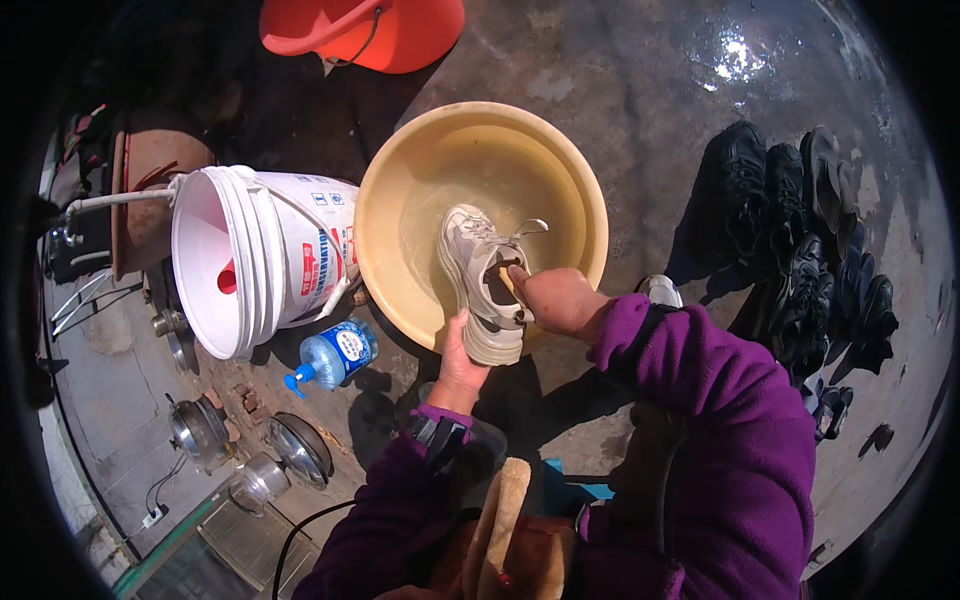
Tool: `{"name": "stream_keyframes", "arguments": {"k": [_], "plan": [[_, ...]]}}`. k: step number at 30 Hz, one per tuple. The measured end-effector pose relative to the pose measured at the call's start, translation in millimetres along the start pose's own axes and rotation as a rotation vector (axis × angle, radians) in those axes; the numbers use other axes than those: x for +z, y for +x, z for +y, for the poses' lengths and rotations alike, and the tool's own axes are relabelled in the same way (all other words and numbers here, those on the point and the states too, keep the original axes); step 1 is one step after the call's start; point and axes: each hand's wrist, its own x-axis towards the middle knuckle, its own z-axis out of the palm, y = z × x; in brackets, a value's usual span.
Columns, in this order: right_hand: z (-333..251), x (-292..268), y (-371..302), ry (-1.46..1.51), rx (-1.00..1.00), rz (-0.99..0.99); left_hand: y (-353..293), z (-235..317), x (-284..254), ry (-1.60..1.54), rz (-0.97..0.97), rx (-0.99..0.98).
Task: The person scrubs a white sneaker with a yellow brush in a yellow basin of water, then places it on the floor among other shoes. The person repeats the process with a second white sneaker, scrubbing the exterior and interior before setting it down.
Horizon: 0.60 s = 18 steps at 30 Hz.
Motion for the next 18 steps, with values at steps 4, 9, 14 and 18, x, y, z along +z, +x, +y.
{"name": "stream_keyframes", "arguments": {"k": [4, 9, 14, 18], "plan": [[-3.3, 19.5, 49.4, -0.034, -0.023, -0.023, 1.4, 4.1, 1.1, -0.095, 0.150, -0.044], [20.8, 14.8, 21.6, 0.204, -0.003, 0.069, 1.2, 1.1, 3.5, 0.014, 0.099, 0.015], [31.8, -11.9, -39.0, 0.396, -0.224, -0.054, -2.5, 1.3, 7.8, 0.010, 0.074, 0.024], [45.1, -43.1, -67.9, 0.654, -0.213, -0.158, -7.6, 9.3, 20.6, 0.062, 0.095, 0.019]]}}
